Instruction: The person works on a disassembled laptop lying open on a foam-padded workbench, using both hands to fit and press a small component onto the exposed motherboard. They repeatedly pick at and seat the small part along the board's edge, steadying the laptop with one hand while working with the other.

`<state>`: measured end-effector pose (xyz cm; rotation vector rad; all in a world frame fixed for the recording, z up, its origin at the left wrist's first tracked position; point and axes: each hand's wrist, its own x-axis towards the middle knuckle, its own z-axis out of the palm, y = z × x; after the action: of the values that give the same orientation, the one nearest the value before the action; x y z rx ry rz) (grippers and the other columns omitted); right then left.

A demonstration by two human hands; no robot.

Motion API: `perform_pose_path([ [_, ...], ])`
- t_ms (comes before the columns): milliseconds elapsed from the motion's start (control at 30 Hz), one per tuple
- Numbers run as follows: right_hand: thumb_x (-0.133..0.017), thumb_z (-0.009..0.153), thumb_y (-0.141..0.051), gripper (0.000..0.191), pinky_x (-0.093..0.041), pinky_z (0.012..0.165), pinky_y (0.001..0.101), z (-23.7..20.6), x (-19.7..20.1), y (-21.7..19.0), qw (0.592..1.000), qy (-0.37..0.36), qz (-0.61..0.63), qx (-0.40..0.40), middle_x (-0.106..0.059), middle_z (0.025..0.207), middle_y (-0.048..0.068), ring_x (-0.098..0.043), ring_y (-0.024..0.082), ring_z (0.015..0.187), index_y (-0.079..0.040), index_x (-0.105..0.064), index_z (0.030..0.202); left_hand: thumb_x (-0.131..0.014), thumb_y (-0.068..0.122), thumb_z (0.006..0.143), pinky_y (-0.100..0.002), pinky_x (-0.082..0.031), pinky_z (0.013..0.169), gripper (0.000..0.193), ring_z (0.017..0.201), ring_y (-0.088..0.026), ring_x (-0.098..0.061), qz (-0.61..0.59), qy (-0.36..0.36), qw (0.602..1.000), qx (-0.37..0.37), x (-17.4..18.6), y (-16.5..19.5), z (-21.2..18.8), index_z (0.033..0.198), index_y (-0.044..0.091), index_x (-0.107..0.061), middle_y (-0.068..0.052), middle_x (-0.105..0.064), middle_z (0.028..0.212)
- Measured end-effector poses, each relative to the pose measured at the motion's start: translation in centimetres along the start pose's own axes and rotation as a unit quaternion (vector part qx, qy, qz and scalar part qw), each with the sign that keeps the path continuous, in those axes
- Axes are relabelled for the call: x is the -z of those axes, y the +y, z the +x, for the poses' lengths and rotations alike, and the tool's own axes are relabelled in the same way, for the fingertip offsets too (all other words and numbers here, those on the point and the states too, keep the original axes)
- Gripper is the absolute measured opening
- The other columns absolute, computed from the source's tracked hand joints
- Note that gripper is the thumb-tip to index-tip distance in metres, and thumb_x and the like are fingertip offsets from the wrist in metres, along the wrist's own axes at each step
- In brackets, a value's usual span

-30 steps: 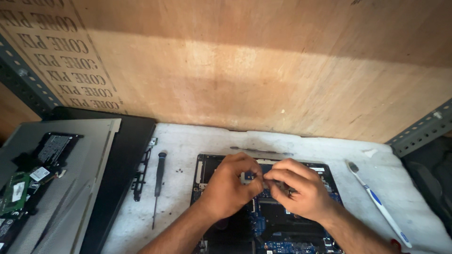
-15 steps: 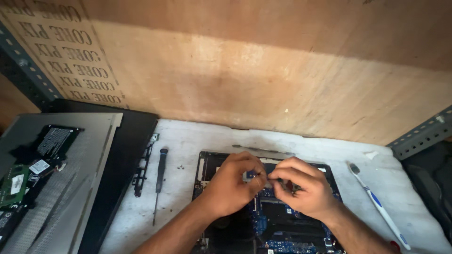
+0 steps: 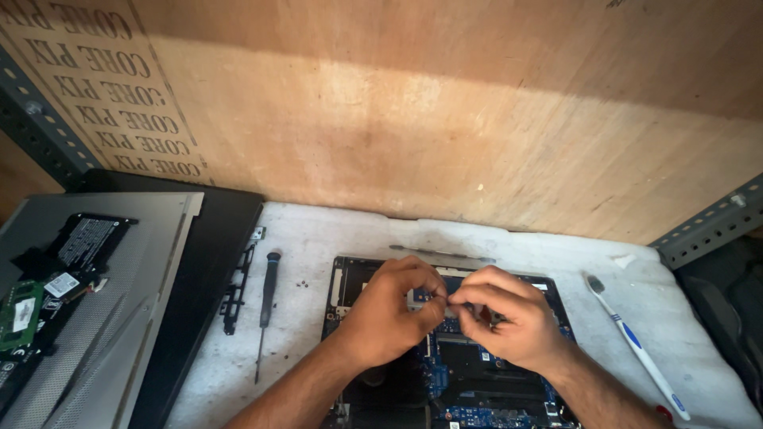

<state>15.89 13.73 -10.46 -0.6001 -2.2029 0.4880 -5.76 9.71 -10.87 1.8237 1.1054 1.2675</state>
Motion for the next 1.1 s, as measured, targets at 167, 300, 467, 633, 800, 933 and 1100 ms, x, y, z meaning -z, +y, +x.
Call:
perform_pose_path([
  [167,-0.078,0.078,0.003,0.021,-0.052,0.057,0.0215,0.5,0.4,-0.4,0.999,0.001,-0.018,0.045,-0.068,0.097,0.003,-0.066,0.008,0.073,-0.003,-0.073,0.098,-0.070,0.008,0.078,-0.039,-0.046,0.100,0.012,0.106,-0.027,-0.064,-0.001,0.002,0.999,-0.032,0.1,0.0,0.0,0.090,0.005,-0.071,-0.009,-0.069,0.100],
  [300,-0.080,0.076,0.000,0.018,-0.050,0.050,0.0224,1.4,1.6,-1.1,0.998,-0.044,-0.032,-0.019,-0.070,0.092,0.001,-0.064,0.008,0.066,-0.004,-0.076,0.093,-0.069,0.006,0.079,-0.041,-0.045,0.093,0.010,0.099,-0.029,-0.062,0.070,0.018,0.997,-0.024,0.6,0.1,-0.1,0.088,0.009,-0.074,-0.008,-0.070,0.098],
  [467,-0.079,0.079,-0.002,0.013,-0.051,0.048,0.0265,3.1,2.3,-1.0,0.973,-0.195,-0.005,-0.127,-0.072,0.089,0.001,-0.065,0.012,0.063,-0.006,-0.077,0.091,-0.068,0.000,0.076,-0.045,-0.043,0.086,0.016,0.096,-0.031,-0.060,0.191,0.049,0.978,-0.065,0.9,-0.6,-0.1,0.085,0.012,-0.075,-0.006,-0.068,0.094],
  [633,-0.077,0.079,-0.004,0.014,-0.054,0.058,0.0308,4.3,2.0,-0.5,0.962,-0.266,-0.002,-0.067,-0.071,0.086,0.004,-0.067,0.017,0.071,-0.005,-0.076,0.093,-0.068,-0.001,0.074,-0.044,-0.043,0.089,0.025,0.096,-0.031,-0.059,0.210,0.006,0.975,-0.066,0.7,-1.7,-0.2,0.090,0.016,-0.077,-0.005,-0.068,0.096],
  [800,-0.077,0.077,-0.004,0.016,-0.055,0.063,0.0330,4.5,1.7,0.0,0.960,-0.280,-0.001,-0.026,-0.070,0.086,0.005,-0.068,0.021,0.074,-0.005,-0.075,0.093,-0.066,-0.004,0.070,-0.043,-0.041,0.093,0.035,0.105,-0.031,-0.057,0.211,-0.020,0.973,-0.088,0.9,-2.4,-0.2,0.094,0.018,-0.079,-0.004,-0.068,0.108],
  [933,-0.077,0.077,-0.005,0.014,-0.054,0.061,0.0341,4.2,1.6,0.0,0.959,-0.280,-0.022,-0.030,-0.069,0.082,0.006,-0.067,0.023,0.071,-0.006,-0.075,0.091,-0.066,-0.005,0.071,-0.043,-0.038,0.095,0.037,0.110,-0.031,-0.054,0.214,-0.044,0.973,-0.073,0.7,-2.6,-0.4,0.093,0.021,-0.080,-0.003,-0.066,0.112],
  [1100,-0.077,0.076,-0.005,0.014,-0.053,0.060,0.0356,4.2,1.7,-0.1,0.958,-0.282,-0.041,-0.022,-0.069,0.082,0.006,-0.067,0.025,0.070,-0.007,-0.075,0.090,-0.064,-0.004,0.073,-0.042,-0.037,0.097,0.036,0.111,-0.030,-0.053,0.202,-0.050,0.976,-0.058,0.9,-2.6,-0.4,0.093,0.022,-0.079,-0.002,-0.066,0.113],
])
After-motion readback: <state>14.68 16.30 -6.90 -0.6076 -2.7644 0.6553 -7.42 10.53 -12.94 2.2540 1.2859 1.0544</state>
